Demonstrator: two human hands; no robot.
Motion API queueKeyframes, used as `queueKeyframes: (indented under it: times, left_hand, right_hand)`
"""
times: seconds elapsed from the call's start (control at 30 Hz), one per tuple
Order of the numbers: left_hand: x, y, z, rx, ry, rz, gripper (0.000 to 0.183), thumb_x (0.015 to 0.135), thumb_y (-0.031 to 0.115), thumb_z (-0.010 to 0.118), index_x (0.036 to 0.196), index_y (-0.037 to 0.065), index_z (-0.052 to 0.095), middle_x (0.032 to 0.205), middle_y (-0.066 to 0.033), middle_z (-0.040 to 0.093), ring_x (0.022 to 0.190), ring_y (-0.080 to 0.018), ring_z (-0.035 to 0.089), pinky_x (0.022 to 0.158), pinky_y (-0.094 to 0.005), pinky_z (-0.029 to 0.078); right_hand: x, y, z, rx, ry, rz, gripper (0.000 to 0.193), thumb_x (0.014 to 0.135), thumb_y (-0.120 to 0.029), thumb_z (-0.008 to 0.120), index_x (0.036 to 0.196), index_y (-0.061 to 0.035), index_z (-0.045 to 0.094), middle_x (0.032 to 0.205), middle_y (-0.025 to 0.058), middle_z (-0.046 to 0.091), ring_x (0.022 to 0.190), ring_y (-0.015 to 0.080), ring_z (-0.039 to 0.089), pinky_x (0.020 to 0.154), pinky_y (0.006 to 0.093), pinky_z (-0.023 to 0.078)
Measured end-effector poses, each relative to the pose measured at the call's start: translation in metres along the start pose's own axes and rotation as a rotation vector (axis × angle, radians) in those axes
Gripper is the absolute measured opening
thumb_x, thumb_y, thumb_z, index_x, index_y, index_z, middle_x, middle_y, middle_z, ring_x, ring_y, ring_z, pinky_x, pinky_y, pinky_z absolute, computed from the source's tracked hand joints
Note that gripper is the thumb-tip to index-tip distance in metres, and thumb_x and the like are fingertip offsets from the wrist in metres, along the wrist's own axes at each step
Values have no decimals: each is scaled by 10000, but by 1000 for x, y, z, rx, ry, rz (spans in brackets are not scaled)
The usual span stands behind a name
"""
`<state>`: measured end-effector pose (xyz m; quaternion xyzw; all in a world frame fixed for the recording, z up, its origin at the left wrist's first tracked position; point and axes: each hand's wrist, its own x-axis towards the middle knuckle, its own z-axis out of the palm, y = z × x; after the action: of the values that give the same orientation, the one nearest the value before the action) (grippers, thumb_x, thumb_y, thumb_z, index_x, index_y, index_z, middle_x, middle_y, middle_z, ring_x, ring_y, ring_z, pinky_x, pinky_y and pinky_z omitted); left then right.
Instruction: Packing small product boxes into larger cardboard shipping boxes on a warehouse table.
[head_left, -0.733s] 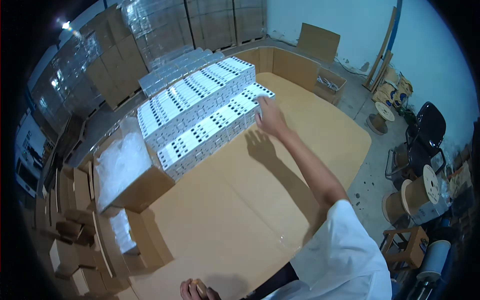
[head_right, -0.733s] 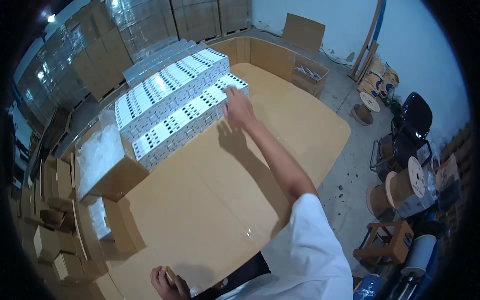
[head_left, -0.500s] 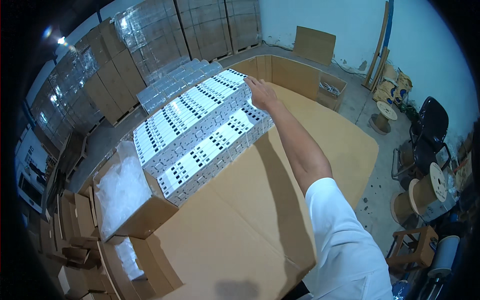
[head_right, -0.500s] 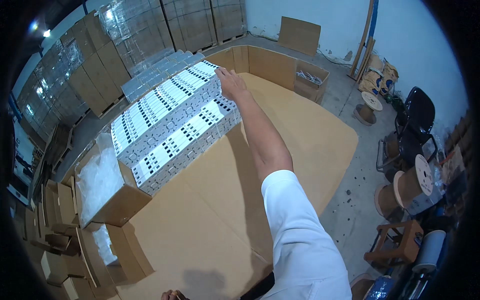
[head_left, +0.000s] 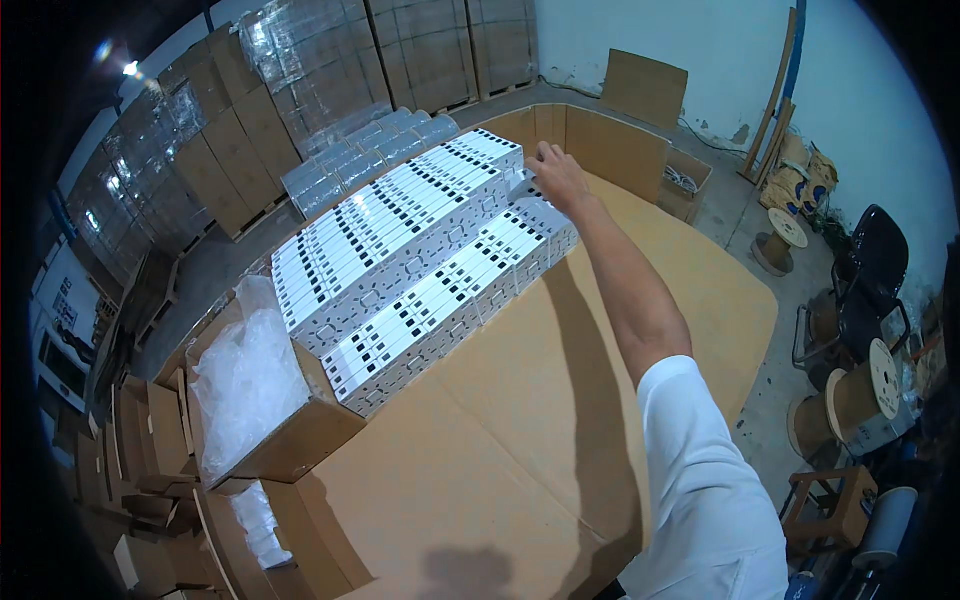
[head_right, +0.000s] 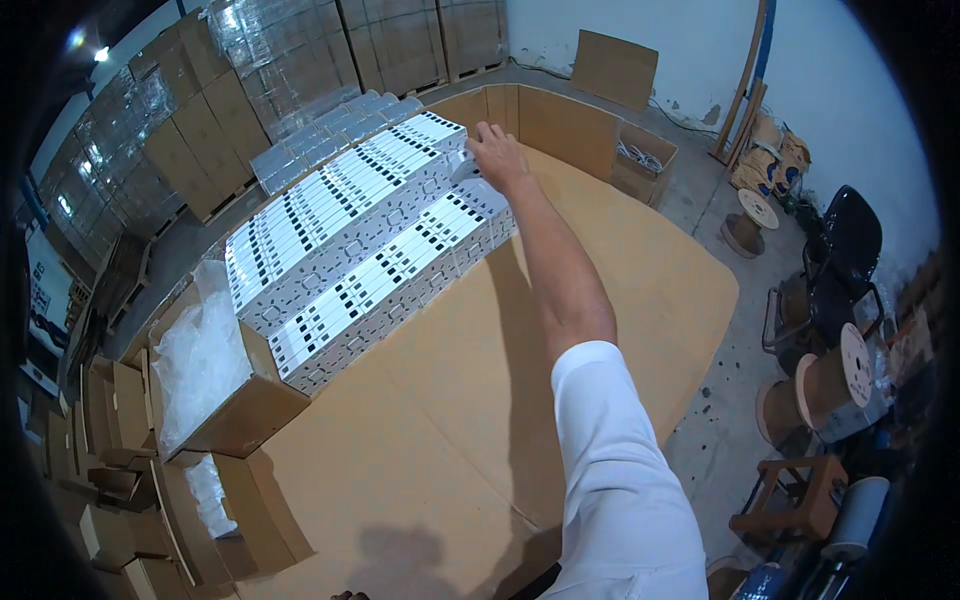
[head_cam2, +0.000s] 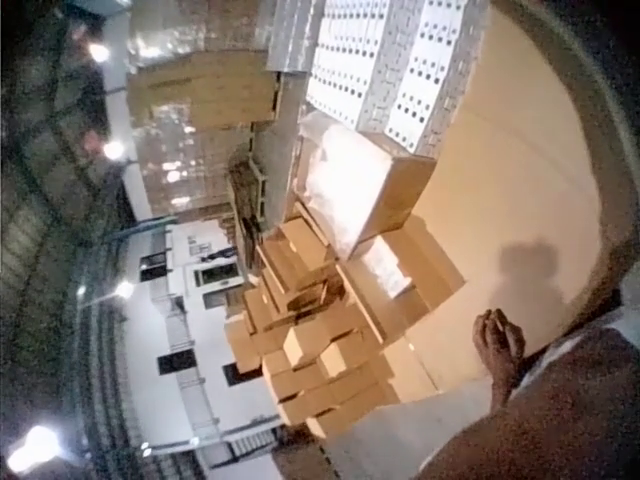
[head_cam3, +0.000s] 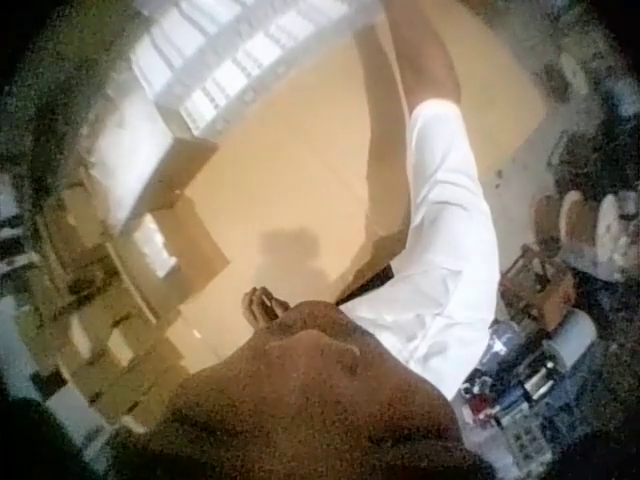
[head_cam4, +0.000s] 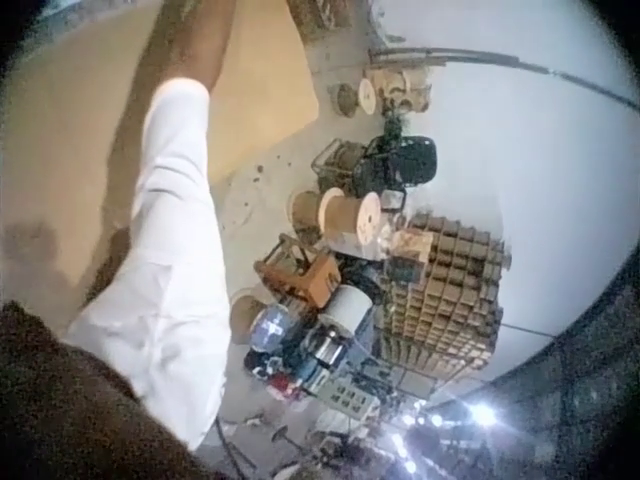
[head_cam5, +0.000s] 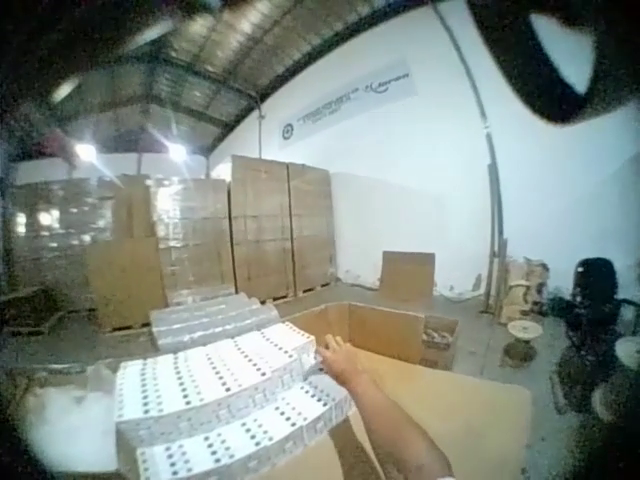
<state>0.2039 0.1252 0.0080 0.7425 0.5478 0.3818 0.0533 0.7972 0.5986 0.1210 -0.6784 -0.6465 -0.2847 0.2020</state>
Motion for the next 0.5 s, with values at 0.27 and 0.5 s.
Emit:
queueKeyframes:
  times: [0.27,0.5]
  left_hand:
    - [34,27,-45,-720,-118,-701,276,923,106,652,1151,-40,595,1063,-135,653,1041,-262,634,940,-388,508]
    - [66,-20,-22,-1541,-452,-982,388,1059,299,548,1272,-22,592,1127,-78,664,1025,-156,640,925,-310,513]
  right_hand:
    - [-129,-123,-124,107,286,-158,269,803,-96,720,1068,-107,672,1070,102,622,1018,304,575,819,436,485]
    - [-346,-379,-244,637,144,-181,341,708,-8,767,1041,-76,742,1015,125,603,982,344,605,812,424,548]
